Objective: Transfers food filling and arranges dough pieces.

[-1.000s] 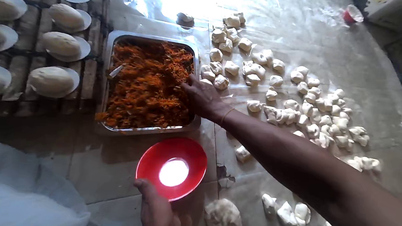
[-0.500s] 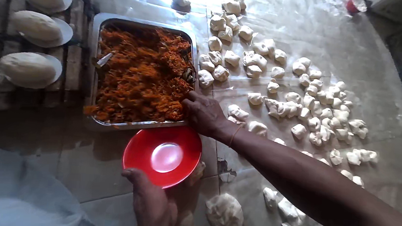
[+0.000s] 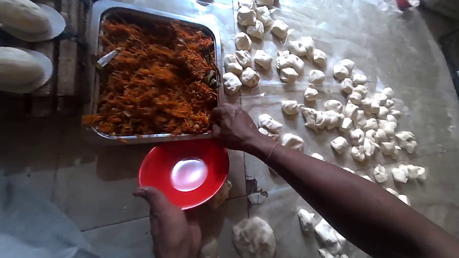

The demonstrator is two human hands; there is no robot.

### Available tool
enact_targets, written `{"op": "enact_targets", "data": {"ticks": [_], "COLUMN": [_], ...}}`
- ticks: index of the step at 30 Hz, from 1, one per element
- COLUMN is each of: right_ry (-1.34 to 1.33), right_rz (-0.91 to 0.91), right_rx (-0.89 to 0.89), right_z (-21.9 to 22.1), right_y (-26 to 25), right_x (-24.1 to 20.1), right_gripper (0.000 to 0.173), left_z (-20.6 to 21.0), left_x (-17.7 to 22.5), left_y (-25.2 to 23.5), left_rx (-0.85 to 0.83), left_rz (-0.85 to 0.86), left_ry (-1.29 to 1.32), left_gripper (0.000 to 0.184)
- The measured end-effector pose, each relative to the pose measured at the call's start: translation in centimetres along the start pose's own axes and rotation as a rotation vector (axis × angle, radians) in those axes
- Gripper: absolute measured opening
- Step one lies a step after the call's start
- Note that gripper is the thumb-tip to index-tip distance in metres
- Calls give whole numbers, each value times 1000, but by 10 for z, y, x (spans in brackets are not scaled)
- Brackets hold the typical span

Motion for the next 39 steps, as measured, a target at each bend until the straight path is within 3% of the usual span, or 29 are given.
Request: {"op": "enact_targets", "data": {"ticks": [5, 16, 24, 39], "right_ry": [-183, 175, -80, -94], "right_rz": [102, -162, -40, -74], "right_rx": [56, 239, 149, 214], "right_z": [-1, 1, 3, 4], "right_y": [0, 25, 17, 18], "right_x": [12, -4, 9, 10], "right_gripper": [13, 10, 14, 16], "left_z": [1, 2, 3, -3], "left_x": [1, -4, -2, 4], "left_y": [0, 0, 0, -8], "left_rx": [-4, 15, 16, -3], "left_rz": [-4, -33, -29, -22], "left_ry": [5, 3, -2, -11], "left_gripper": [79, 79, 78, 82]}}
Point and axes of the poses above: each hand's wrist, its own y-axis away from the middle knuckle, its own z-axis out of the palm, x = y × z, the point moved 7 cm from there along -y, towards the middle knuckle, and after that the axes turned 3 degrees about -z, right-handed, at the moved point
